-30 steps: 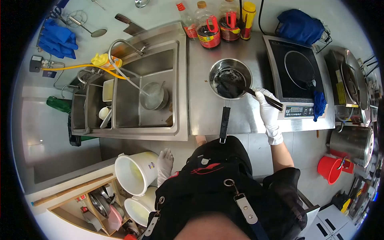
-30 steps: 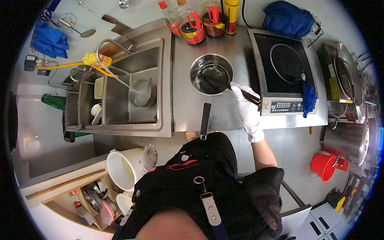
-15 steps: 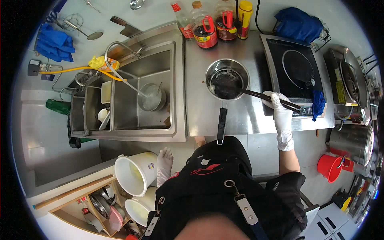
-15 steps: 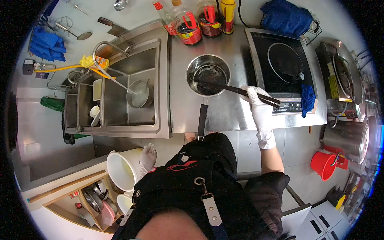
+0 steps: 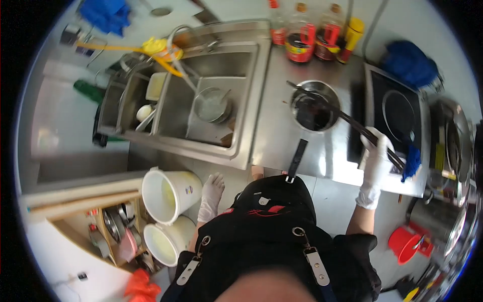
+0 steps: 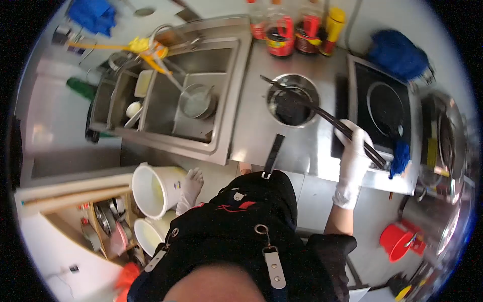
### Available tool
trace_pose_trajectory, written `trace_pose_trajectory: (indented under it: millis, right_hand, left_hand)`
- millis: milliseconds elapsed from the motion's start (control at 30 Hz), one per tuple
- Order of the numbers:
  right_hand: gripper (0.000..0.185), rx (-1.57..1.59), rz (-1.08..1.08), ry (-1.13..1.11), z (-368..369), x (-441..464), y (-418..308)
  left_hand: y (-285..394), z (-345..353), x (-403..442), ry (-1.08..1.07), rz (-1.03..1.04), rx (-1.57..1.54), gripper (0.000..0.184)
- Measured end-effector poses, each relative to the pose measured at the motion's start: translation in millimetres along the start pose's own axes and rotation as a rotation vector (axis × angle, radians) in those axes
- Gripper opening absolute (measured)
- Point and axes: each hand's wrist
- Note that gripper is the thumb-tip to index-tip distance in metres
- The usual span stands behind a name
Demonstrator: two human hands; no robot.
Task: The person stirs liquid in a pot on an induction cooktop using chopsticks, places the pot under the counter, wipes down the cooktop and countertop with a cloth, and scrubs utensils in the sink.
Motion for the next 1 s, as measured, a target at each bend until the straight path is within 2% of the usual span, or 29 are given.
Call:
trace_pose_trajectory:
  millis: [133, 267, 333, 400, 467, 600, 700, 800, 833, 900, 967, 1000]
  right_hand:
    - [0.038, 0.095, -0.102, -0.14, 64.0, -8.4, -10.0]
    - [0.025, 0.082, -0.126, -0.342, 164.7, -49.4, -10.7]
    - [0.029, 0.017, -0.153, -0.498, 204.7, -66.8, 3.7]
    - [0.026, 0.086, -0.271, -0.63, 259.3, -89.9, 11.8]
    - [0.026, 0.071, -0.334, -0.703, 315.1, -112.8, 19.1]
    - [0.018, 0.336, -0.41, -0.776, 446.0, -157.3, 44.5]
    - [0.018, 0.106, -0.588, -0.872, 544.4, -184.3, 91.1]
    - [0.02, -0.164, -0.675, -1.058, 609.9, -209.2, 176.2]
    - [0.022, -0.131, -0.454, -1.145, 618.7, -216.8, 226.9]
    - [0.027, -0.157, -0.418, -1.298, 624.7, -224.8, 312.0]
    - [0.034, -0.353, -0.724, -1.385, 615.0, -223.1, 336.7]
    - [0.036, -0.274, -0.705, -1.328, 613.3, -226.8, 318.0]
  left_hand:
    - [2.6, -3.0, -9.8, 0.072, 0.009, -0.058, 0.038]
    - [6.1, -37.4, 0.7, 0.08, 0.017, -0.167, 0.034]
    - [11.8, -57.5, 9.6, 0.075, 0.011, -0.206, 0.032]
    - [21.7, -72.9, 16.7, 0.084, 0.04, -0.256, 0.033]
    - [37.2, -89.8, 26.8, 0.076, 0.053, -0.292, 0.033]
    - [89.3, -135.7, 43.9, 0.087, 0.037, -0.345, 0.032]
    - [124.6, -191.3, 54.9, 0.083, 0.076, -0.398, 0.032]
    - [161.8, -240.8, 67.0, 0.178, 0.099, -0.371, 0.036]
    - [170.5, -261.3, 74.8, 0.159, 0.079, -0.379, 0.037]
    - [195.4, -284.7, 83.3, 0.215, 0.054, -0.401, 0.037]
    - [206.6, -301.7, 88.2, 0.227, 0.019, -0.391, 0.036]
    - [213.4, -308.0, 93.1, 0.208, 0.009, -0.378, 0.035]
Point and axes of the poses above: each hand's wrist, its own x-axis towards the middle knuckle, its own z-axis out of the palm, y = z × x
